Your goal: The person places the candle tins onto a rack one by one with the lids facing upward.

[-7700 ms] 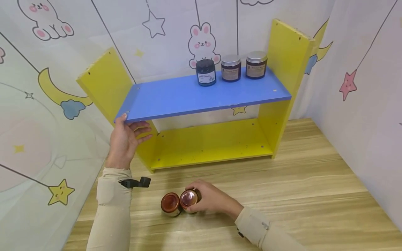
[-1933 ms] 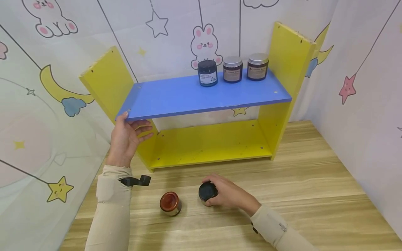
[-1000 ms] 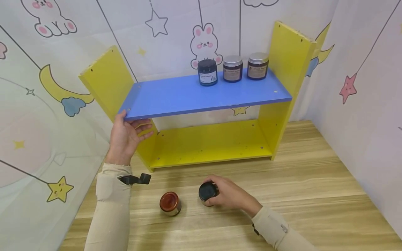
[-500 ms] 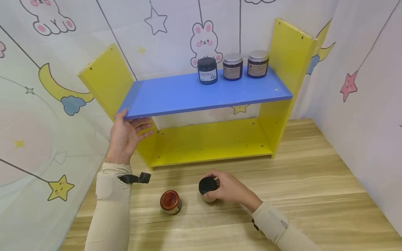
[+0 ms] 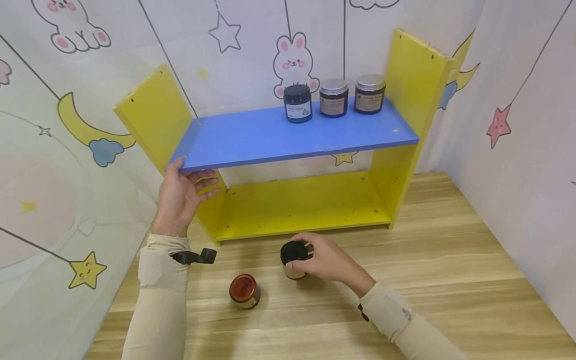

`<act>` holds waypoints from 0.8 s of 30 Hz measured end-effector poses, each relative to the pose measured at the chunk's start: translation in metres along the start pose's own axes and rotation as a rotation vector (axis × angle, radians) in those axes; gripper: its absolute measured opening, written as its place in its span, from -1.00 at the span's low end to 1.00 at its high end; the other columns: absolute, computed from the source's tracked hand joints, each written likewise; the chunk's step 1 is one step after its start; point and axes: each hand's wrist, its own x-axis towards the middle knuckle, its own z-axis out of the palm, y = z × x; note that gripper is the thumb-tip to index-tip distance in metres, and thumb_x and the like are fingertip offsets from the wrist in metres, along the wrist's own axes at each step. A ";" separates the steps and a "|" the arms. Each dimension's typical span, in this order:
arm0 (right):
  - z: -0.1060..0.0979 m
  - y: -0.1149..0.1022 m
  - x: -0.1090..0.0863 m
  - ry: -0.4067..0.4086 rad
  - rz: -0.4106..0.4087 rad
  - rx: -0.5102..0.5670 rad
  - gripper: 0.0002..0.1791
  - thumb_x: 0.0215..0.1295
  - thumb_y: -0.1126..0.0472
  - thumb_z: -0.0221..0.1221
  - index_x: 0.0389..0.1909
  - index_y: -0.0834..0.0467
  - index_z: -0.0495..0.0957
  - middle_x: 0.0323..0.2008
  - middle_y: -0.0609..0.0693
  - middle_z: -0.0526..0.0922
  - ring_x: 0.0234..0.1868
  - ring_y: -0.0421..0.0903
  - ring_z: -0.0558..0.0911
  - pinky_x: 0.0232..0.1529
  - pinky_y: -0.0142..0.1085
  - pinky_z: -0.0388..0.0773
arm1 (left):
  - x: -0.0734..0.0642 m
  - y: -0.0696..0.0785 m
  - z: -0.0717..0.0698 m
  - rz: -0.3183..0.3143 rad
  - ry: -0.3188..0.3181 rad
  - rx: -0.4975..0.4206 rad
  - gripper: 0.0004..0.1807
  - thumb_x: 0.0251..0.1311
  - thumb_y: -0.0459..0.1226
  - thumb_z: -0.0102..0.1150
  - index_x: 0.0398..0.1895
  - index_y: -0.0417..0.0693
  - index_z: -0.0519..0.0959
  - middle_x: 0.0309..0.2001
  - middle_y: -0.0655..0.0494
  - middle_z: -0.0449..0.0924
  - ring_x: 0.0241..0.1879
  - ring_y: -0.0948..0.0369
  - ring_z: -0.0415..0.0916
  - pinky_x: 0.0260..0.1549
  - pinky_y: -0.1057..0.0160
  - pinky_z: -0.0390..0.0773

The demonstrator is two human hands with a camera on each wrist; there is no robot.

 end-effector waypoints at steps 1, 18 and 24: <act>-0.001 -0.002 0.001 0.003 -0.008 0.009 -0.37 0.19 -0.05 0.44 0.23 0.09 0.53 -0.01 0.08 0.64 -0.05 -0.04 0.70 -0.13 -0.27 0.69 | 0.000 0.000 0.000 -0.001 0.000 0.000 -0.37 0.59 0.10 -0.38 0.55 -0.02 0.08 -0.30 0.09 0.71 -0.24 0.10 0.61 0.03 -0.06 0.55; -0.031 -0.041 0.015 0.105 -0.067 0.078 -0.38 0.09 0.00 0.52 0.15 0.11 0.55 -0.05 0.09 0.67 -0.12 -0.06 0.74 -0.20 -0.29 0.71 | -0.001 0.000 0.000 -0.003 0.004 0.018 -0.36 0.59 0.11 -0.38 0.54 -0.02 0.08 -0.29 0.08 0.69 -0.24 0.10 0.61 0.06 -0.08 0.54; -0.039 -0.052 0.019 0.157 -0.083 0.036 -0.41 0.13 -0.10 0.48 0.14 0.01 0.57 -0.01 0.07 0.67 -0.08 -0.01 0.72 -0.24 -0.26 0.71 | -0.001 0.000 0.000 -0.002 0.007 0.027 -0.38 0.59 0.11 -0.38 0.53 0.00 0.10 -0.29 0.06 0.68 -0.24 0.09 0.60 0.08 -0.10 0.53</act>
